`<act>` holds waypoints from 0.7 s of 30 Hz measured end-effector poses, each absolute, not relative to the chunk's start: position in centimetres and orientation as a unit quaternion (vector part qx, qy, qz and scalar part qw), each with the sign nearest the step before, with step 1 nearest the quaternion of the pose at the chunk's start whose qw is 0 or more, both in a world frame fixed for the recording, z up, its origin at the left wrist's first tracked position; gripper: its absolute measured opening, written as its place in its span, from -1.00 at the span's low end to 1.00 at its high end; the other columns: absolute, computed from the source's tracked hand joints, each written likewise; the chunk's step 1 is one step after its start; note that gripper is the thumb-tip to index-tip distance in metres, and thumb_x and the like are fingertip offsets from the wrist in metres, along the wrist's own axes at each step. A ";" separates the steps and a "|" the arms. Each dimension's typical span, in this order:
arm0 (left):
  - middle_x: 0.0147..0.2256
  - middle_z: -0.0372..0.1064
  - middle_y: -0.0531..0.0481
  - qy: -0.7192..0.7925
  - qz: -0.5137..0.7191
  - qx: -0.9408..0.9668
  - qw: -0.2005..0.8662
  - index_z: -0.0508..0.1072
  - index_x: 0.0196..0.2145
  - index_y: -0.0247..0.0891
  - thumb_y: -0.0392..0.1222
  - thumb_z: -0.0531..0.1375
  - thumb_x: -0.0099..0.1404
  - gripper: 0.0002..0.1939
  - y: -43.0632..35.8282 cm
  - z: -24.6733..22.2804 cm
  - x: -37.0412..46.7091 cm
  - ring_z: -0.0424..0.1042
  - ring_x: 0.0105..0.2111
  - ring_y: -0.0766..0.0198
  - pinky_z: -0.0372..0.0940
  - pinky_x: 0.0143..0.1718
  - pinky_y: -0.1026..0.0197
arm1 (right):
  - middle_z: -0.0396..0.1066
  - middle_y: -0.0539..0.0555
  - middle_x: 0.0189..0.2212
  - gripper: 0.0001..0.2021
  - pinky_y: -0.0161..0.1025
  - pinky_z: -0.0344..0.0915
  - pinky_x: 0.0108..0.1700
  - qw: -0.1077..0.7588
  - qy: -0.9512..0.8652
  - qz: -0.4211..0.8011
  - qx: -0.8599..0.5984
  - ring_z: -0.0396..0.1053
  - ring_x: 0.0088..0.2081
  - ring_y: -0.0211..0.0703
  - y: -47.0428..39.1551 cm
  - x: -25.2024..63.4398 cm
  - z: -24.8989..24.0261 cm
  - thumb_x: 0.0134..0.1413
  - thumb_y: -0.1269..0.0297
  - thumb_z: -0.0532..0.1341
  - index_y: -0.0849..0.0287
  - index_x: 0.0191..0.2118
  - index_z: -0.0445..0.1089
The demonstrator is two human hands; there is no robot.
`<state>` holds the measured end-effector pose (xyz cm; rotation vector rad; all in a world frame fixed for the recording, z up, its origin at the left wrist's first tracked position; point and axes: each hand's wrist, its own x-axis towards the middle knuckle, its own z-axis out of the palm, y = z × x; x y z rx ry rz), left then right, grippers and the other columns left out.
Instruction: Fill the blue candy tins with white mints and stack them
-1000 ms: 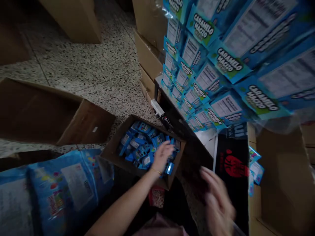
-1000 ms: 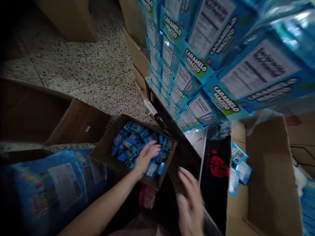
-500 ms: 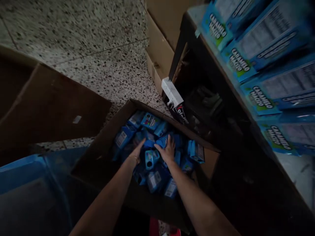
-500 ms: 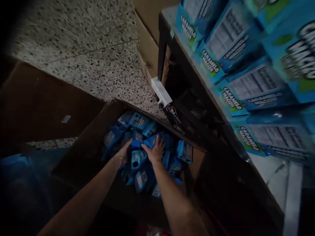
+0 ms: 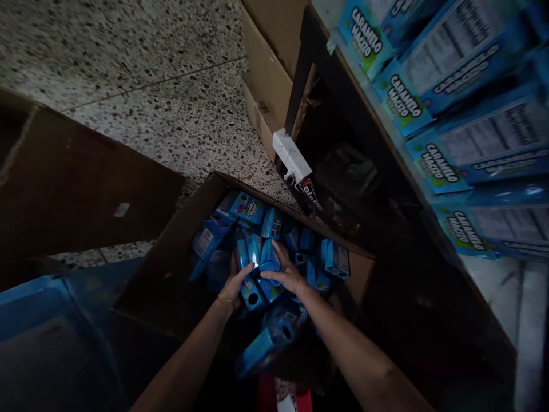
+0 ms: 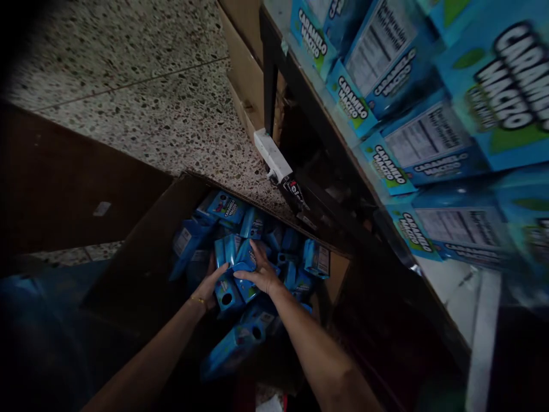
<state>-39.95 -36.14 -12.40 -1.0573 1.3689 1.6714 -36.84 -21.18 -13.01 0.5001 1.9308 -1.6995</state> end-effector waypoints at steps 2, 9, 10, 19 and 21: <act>0.10 0.08 -0.05 0.516 0.668 -0.401 0.357 -0.24 0.16 0.04 -0.10 0.21 0.01 -0.13 -36.2 -10.2 -39.2 0.27 -0.04 0.06 0.29 -0.14 0.03 | -0.22 0.01 0.19 -0.13 -0.15 -0.19 0.17 0.254 0.721 -0.623 0.166 -0.24 0.19 -0.16 -21.2 -36.8 -10.7 -0.29 0.06 0.26 -0.02 0.19 -0.16; 0.15 -0.03 0.08 0.529 0.727 -0.318 0.301 -0.25 0.14 0.15 -0.14 0.24 -0.03 -0.08 -37.0 0.6 -39.7 0.11 0.07 0.10 0.15 0.03 0.07 | -0.33 0.03 0.21 -0.06 -0.06 -0.14 0.15 0.193 0.781 -0.586 0.093 -0.24 0.19 -0.04 -21.3 -37.4 2.2 -0.34 0.02 0.29 -0.10 0.19 -0.22; 0.15 -0.03 0.10 0.540 0.727 -0.306 0.292 -0.24 0.14 0.16 -0.12 0.25 -0.06 -0.07 -37.2 2.6 -39.7 0.07 0.09 0.09 0.12 0.05 0.05 | -0.34 0.04 0.21 -0.04 -0.05 -0.13 0.14 0.178 0.793 -0.578 0.077 -0.24 0.19 -0.01 -21.4 -37.4 4.7 -0.36 0.01 0.30 -0.09 0.19 -0.22; 0.11 0.01 0.30 0.566 0.707 -0.076 0.417 -0.23 0.12 0.26 0.00 0.22 -0.06 -0.11 -34.3 20.3 -35.0 -0.12 0.15 0.05 0.18 0.04 -0.05 | -0.17 -0.02 0.20 -0.15 -0.03 0.01 0.08 -0.044 0.903 -0.426 0.041 -0.09 0.15 0.04 -15.9 -28.9 30.9 -0.41 -0.07 0.27 -0.18 0.13 -0.02; 0.10 0.05 0.23 0.520 0.716 -0.005 0.467 -0.29 0.13 0.24 -0.01 0.25 -0.08 -0.05 -30.0 24.1 -33.7 0.01 0.11 0.01 0.22 -0.01 -0.08 | -0.07 -0.08 0.17 -0.26 -0.08 0.06 0.06 -0.118 0.904 -0.387 0.138 -0.03 0.13 0.00 -13.8 -24.9 35.1 -0.37 -0.04 0.27 -0.24 0.07 0.08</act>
